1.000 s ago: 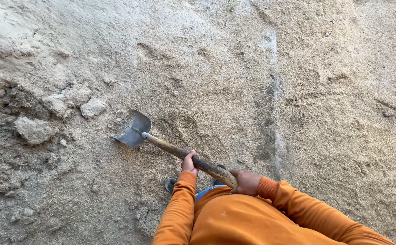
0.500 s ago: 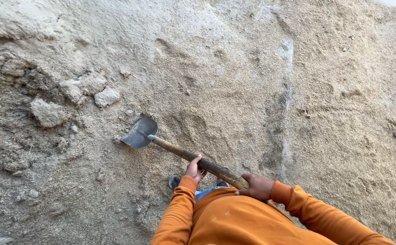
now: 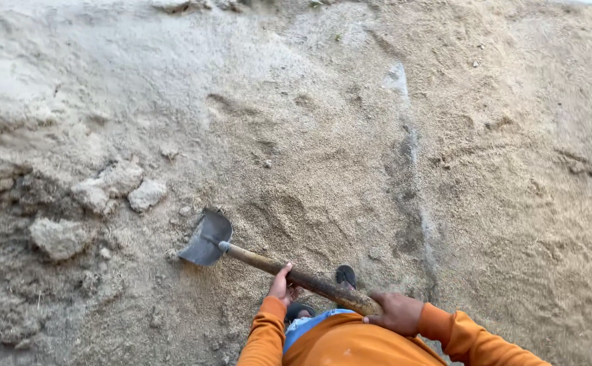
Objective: Shovel rice husks from a pile into large white bags.
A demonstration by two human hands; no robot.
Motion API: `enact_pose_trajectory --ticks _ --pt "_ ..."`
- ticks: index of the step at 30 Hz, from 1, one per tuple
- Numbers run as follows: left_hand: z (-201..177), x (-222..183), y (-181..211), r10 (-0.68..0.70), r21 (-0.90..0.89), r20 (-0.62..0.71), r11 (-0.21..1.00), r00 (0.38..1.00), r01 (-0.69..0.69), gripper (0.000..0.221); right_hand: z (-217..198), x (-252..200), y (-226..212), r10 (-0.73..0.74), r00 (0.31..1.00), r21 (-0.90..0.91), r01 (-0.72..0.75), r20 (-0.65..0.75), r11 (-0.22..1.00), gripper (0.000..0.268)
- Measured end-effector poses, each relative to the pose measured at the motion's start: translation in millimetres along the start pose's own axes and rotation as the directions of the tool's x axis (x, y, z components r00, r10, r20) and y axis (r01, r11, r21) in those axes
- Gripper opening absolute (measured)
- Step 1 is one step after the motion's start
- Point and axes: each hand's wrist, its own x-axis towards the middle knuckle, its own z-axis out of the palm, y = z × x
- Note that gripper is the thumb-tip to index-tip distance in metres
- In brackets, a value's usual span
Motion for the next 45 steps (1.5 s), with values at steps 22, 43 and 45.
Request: enact_pose_trajectory --ticks 22,43,45 --pt "10.9 0.8 3.7 0.06 -0.307 0.021 0.95 0.998 -0.05 0.04 -12.1 -30.5 -17.0 0.183 0.981 -0.038 -0.181 0.062 0.983 0.088" --pt "109.4 -44.6 -12.2 0.116 -0.68 -0.263 0.682 0.958 -0.269 0.034 -25.3 -58.1 41.1 0.035 0.998 -0.037 -0.037 -0.051 0.999 0.081" --pt "119.9 -24.2 -32.6 0.071 -0.696 -0.267 0.675 0.961 -0.243 0.035 -40.1 -75.0 56.7 0.046 0.997 -0.043 -0.048 -0.065 0.998 0.081"
